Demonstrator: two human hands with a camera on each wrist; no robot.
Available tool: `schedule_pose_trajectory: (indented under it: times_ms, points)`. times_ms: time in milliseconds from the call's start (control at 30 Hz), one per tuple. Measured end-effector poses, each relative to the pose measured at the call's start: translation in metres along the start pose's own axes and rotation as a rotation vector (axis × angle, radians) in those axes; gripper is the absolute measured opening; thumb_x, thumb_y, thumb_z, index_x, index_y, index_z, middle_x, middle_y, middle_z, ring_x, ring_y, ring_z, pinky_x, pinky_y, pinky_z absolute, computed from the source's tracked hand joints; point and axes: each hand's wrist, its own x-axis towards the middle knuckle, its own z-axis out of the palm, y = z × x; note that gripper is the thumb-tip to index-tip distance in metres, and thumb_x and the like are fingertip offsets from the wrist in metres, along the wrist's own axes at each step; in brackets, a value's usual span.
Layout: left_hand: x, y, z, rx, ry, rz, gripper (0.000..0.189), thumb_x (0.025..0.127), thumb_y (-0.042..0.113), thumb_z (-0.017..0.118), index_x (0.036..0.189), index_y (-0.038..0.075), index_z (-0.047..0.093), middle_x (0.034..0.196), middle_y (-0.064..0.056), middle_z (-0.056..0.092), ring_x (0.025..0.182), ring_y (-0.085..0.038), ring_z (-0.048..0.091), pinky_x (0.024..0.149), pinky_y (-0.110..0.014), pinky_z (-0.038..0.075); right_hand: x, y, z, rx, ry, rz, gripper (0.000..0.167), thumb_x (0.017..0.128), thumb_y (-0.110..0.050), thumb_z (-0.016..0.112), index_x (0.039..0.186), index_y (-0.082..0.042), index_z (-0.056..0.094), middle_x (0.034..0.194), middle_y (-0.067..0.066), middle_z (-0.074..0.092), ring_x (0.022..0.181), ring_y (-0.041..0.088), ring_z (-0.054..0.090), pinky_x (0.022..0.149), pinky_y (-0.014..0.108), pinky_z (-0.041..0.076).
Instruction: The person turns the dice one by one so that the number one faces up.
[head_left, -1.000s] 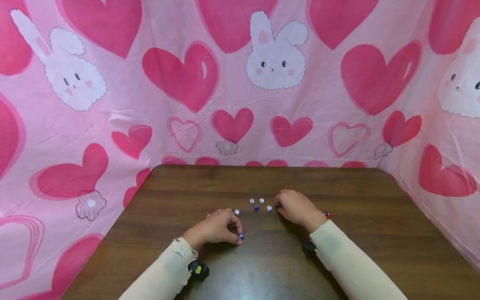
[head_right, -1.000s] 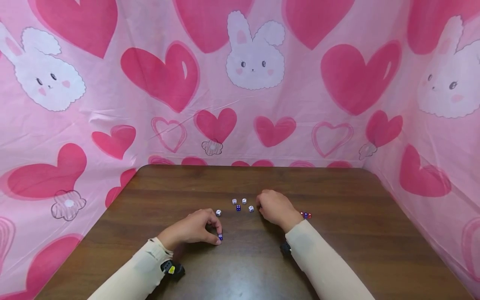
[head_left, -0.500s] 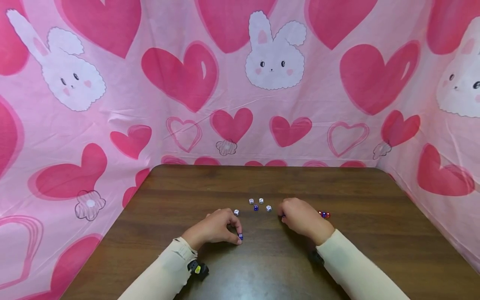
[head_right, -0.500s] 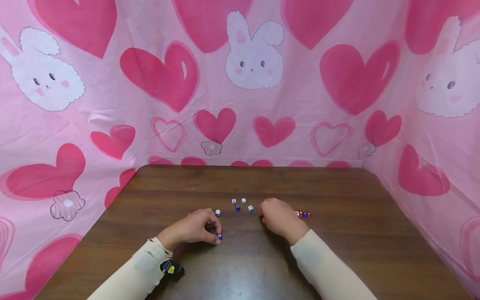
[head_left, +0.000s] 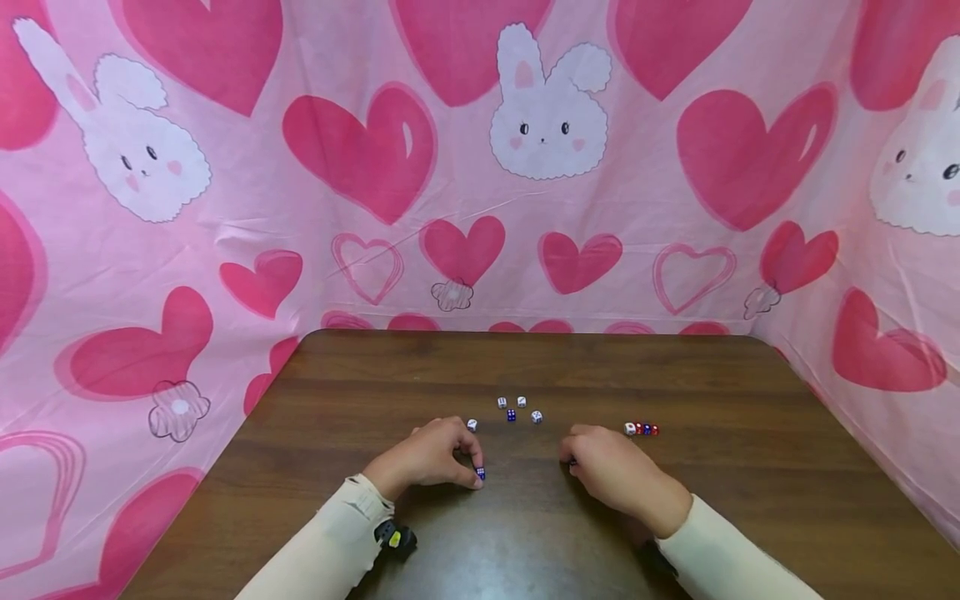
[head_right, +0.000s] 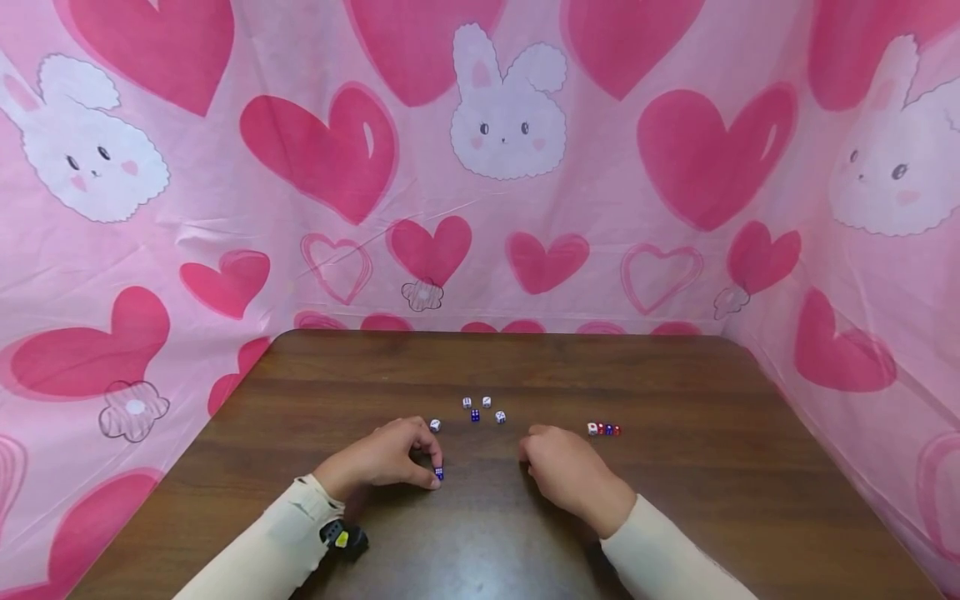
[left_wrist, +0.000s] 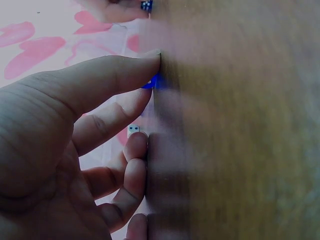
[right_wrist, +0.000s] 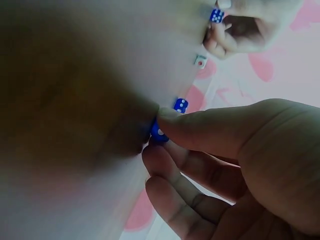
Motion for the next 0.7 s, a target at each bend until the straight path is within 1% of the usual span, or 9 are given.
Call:
schedule_pose_trajectory:
  times_ms: [133,300,433,533,700]
  points:
    - [0.0003,0.0002,-0.0002,0.001,0.002,0.001,0.021,0.077,0.037,0.091,0.076,0.036,0.071,0.092,0.011,0.064,0.093,-0.011,0.054,0.089,-0.056,0.032,-0.0066,-0.0022,-0.0015,0.014,-0.006,-0.039,0.020,0.077,-0.001,0.084,0.085,-0.015,0.072,0.083,-0.006,0.062,0.076,0.012,0.064,0.070,0.032,0.055]
    - [-0.0001,0.0006,0.0007,0.010,0.006,-0.005,0.021,0.077,0.037,0.091,0.076,0.035,0.071,0.091,0.012,0.064,0.093,-0.010,0.054,0.087,-0.054,0.033,-0.0084,-0.0025,-0.0016,0.077,-0.031,-0.078,0.022,0.077,0.001,0.084,0.090,-0.014,0.074,0.087,-0.005,0.067,0.081,0.010,0.066,0.073,0.032,0.057]
    - [-0.0006,-0.0012,0.0032,0.009,0.009,-0.012,0.021,0.076,0.038,0.092,0.076,0.035,0.071,0.090,0.014,0.062,0.093,-0.009,0.054,0.087,-0.055,0.033,-0.0076,-0.0015,0.0021,0.100,-0.044,-0.083,0.021,0.079,0.000,0.082,0.092,-0.014,0.074,0.090,-0.005,0.070,0.085,0.010,0.068,0.076,0.033,0.058]
    - [0.0005,-0.0020,0.0035,0.009,0.010,-0.012,0.021,0.076,0.039,0.092,0.076,0.036,0.071,0.090,0.015,0.062,0.093,-0.009,0.054,0.087,-0.053,0.033,-0.0081,-0.0007,0.0035,0.120,-0.033,-0.088,0.021,0.080,0.000,0.081,0.094,-0.014,0.074,0.091,-0.005,0.071,0.087,0.009,0.068,0.078,0.032,0.058]
    - [0.0014,-0.0007,0.0016,0.002,0.009,-0.013,0.021,0.076,0.038,0.092,0.076,0.036,0.071,0.090,0.015,0.063,0.093,-0.009,0.054,0.085,-0.050,0.033,-0.0083,0.0015,0.0005,0.157,-0.004,-0.109,0.024,0.078,0.004,0.081,0.094,-0.012,0.073,0.091,-0.003,0.072,0.085,0.010,0.068,0.076,0.030,0.058]
